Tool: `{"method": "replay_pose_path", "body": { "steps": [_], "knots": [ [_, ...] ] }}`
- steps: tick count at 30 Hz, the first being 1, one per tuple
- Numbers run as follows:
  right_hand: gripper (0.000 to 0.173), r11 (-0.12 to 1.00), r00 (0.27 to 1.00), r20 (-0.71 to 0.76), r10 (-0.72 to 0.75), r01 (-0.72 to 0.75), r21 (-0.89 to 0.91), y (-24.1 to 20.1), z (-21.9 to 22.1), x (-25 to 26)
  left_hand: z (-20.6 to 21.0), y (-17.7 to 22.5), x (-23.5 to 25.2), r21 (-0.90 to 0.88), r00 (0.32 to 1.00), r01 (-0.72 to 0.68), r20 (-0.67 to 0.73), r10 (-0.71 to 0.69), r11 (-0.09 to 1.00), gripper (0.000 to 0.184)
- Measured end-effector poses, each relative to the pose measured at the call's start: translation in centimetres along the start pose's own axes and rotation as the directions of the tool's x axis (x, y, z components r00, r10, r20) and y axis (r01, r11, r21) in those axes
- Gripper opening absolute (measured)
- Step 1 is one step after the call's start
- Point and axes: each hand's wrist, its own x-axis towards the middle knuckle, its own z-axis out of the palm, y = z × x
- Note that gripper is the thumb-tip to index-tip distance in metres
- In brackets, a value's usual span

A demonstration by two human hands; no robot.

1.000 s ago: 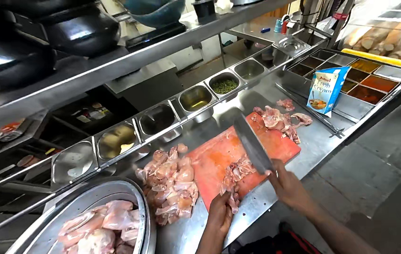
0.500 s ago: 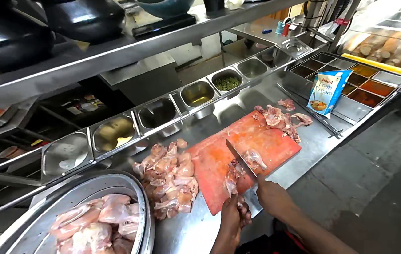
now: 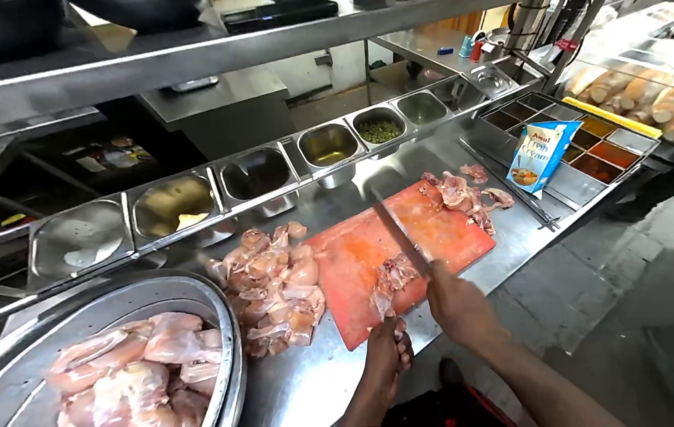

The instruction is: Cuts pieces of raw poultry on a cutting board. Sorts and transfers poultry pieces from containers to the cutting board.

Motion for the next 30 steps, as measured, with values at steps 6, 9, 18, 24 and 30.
{"method": "replay_pose_path", "body": {
  "steps": [6,9,18,24,30],
  "knots": [
    [0.027,0.999,0.975,-0.218,-0.042,0.046,0.012,-1.1,1.6,1.6,0.1,0.2,0.0,0.014,1.000,0.006,0.017,-0.007,1.000,0.042],
    [0.043,0.985,0.879,0.445,0.171,-0.137,-0.108,-0.6,5.3,4.7,0.1,0.1,-0.1,0.052,0.999,-0.021,0.029,0.019,0.998,0.039],
    [0.034,0.988,0.869,0.474,0.141,-0.095,-0.120,0.5,5.0,6.2,-1.8,-1.1,-0.1,-0.053,1.000,-0.001,-0.013,0.000,0.999,0.040],
    [0.036,0.986,0.876,0.460,0.142,-0.086,-0.142,0.3,5.5,6.4,-2.5,-1.1,-0.4,-0.071,1.000,0.016,-0.024,-0.018,0.997,0.041],
    [0.036,0.985,0.875,0.462,0.144,-0.083,-0.152,0.1,5.6,6.5,-3.2,-1.9,-0.9,-0.098,1.000,-0.004,-0.011,0.003,0.995,0.042]
  ]
}}
